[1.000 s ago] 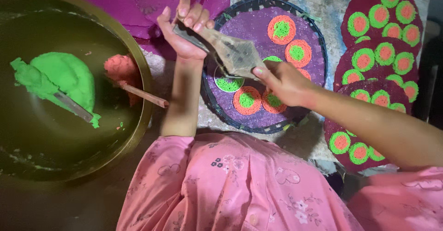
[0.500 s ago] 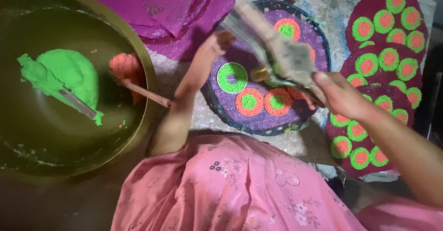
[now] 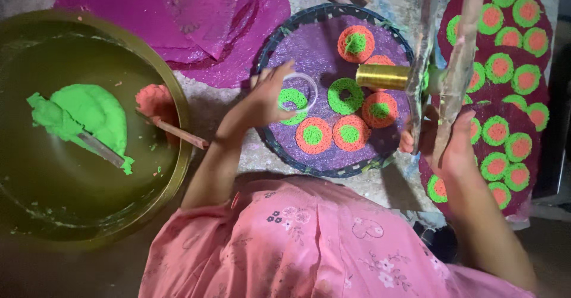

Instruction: The person presses green and orange dough-like material into a wooden hand mold, trims excess material by hand, and ejects formed ring shapes onto purple boards arranged on the worktable. They repeat the molding cycle, filling boards with green and orange decorative rings.

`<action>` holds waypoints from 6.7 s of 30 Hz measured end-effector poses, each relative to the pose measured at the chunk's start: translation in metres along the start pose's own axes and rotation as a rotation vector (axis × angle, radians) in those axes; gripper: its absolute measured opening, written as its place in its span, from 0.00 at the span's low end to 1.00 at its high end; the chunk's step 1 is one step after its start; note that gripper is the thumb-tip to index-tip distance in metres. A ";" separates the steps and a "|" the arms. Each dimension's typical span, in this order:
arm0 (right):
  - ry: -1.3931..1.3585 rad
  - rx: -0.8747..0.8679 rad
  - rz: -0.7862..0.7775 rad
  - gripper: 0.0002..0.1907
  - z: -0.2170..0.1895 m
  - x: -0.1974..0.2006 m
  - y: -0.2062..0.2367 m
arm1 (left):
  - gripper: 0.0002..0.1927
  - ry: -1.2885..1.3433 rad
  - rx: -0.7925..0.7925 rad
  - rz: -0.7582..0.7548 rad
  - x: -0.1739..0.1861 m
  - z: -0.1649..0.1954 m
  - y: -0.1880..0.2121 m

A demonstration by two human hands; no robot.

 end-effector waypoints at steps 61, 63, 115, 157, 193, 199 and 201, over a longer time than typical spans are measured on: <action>1.316 -0.062 -0.283 0.32 -0.036 -0.061 -0.125 | 0.22 2.302 -0.365 0.117 0.028 0.018 -0.102; 1.242 -0.041 -0.244 0.35 -0.048 -0.035 -0.116 | 0.25 2.011 -0.065 0.139 0.010 0.012 -0.101; -0.082 0.373 0.480 0.41 0.066 0.068 0.047 | 0.15 -0.259 0.331 0.543 0.067 0.036 -0.112; 0.555 0.355 -1.743 0.17 -0.071 -0.400 0.063 | 0.22 -0.167 0.089 0.189 0.086 0.059 0.325; 1.693 0.463 -1.084 0.16 0.039 -0.592 -0.175 | 0.30 0.398 0.259 1.380 0.208 -0.111 0.414; 1.863 0.768 -1.424 0.26 0.054 -0.551 -0.108 | 0.26 0.128 0.274 1.377 0.215 -0.097 0.411; 1.965 0.907 -1.443 0.32 0.069 -0.544 -0.096 | 0.26 0.114 0.296 1.375 0.213 -0.100 0.412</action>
Point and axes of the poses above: each hand's wrist, its own y-axis away from the middle knuckle, its own x-axis out of the back of the hand, z = x × y, the point moved 9 cm from there along -y, towards the middle knuckle, and after that the axes turned 7 degrees about x, right-handed, at the moved point
